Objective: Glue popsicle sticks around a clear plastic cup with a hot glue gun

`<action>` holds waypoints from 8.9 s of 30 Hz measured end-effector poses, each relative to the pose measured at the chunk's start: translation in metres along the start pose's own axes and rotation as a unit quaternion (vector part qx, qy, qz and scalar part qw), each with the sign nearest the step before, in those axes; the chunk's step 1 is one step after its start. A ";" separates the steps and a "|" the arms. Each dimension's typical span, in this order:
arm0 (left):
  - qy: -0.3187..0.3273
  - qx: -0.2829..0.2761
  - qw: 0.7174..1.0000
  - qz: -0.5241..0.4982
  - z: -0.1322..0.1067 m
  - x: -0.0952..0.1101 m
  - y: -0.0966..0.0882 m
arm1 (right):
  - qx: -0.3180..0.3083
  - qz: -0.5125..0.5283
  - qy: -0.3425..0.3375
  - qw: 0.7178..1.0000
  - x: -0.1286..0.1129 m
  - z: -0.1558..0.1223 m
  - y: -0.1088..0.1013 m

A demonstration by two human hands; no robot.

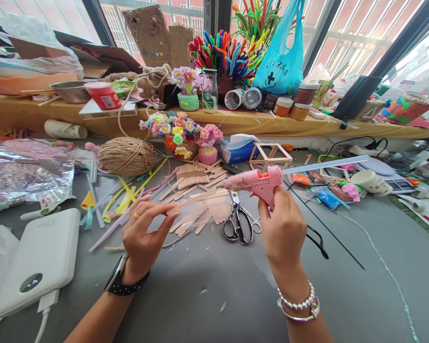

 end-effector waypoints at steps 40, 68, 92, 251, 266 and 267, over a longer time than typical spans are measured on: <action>0.001 -0.027 0.999 0.031 -0.001 0.001 0.007 | 0.021 0.104 -0.068 0.992 -0.038 -0.013 -0.018; 0.004 -0.030 0.999 0.030 -0.002 0.001 0.007 | 0.026 0.106 -0.084 0.990 -0.038 -0.012 -0.018; 0.005 -0.031 0.999 0.026 -0.002 0.000 0.008 | 0.045 0.107 -0.087 0.989 -0.036 -0.012 -0.016; -0.408 0.078 0.814 -0.406 -0.006 -0.019 0.006 | -0.277 0.442 0.154 0.839 -0.012 -0.003 0.023; -0.412 -0.025 0.819 -0.399 -0.014 0.005 0.018 | -0.307 0.676 0.240 0.625 -0.068 -0.024 -0.005; -0.406 -0.028 0.822 -0.398 -0.014 0.005 0.017 | -0.303 0.679 0.241 0.624 -0.068 -0.024 -0.006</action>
Point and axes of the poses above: each hand's wrist, its own z-axis towards the middle knuckle, its own y-axis out of the palm, x = y × z, the point moved 2 cm from there along z, towards the middle knuckle, and after that the axes turned 11 degrees about -z, right-handed, at the moved point
